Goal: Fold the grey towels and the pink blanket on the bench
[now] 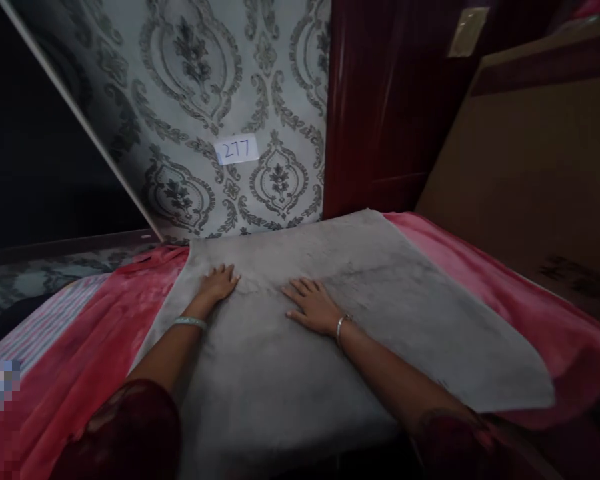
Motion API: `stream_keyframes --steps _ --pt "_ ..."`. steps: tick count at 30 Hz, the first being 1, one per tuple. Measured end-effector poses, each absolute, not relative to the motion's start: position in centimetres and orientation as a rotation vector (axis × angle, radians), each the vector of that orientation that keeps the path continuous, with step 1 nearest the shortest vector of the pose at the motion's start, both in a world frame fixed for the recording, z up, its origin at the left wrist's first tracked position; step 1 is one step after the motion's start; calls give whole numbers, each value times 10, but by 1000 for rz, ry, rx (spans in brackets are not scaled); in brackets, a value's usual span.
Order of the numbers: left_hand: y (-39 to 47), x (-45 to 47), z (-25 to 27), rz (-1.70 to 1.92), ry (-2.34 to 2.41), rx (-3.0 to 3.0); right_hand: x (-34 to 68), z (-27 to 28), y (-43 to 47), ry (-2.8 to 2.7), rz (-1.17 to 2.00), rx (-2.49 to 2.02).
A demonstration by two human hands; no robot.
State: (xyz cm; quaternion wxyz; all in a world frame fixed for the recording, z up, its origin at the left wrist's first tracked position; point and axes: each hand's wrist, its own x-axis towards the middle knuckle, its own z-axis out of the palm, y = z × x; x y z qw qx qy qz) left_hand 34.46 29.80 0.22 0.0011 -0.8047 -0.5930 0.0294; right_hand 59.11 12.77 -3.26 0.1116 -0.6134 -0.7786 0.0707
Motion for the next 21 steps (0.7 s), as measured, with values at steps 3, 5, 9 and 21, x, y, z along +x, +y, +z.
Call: stream_keyframes --steps 3,5,9,21 --pt "271 364 -2 68 -1757 -2582 591 -26 123 -2278 138 -1791" --pt "250 372 -11 -4 -1640 -2611 589 -21 119 -2273 72 -1772" --pt "226 377 -23 -51 -1596 -2588 594 -15 113 -2264 1 -1810" --pt "225 372 -20 -155 -1535 -2576 804 -40 18 -1538 -19 -2631"
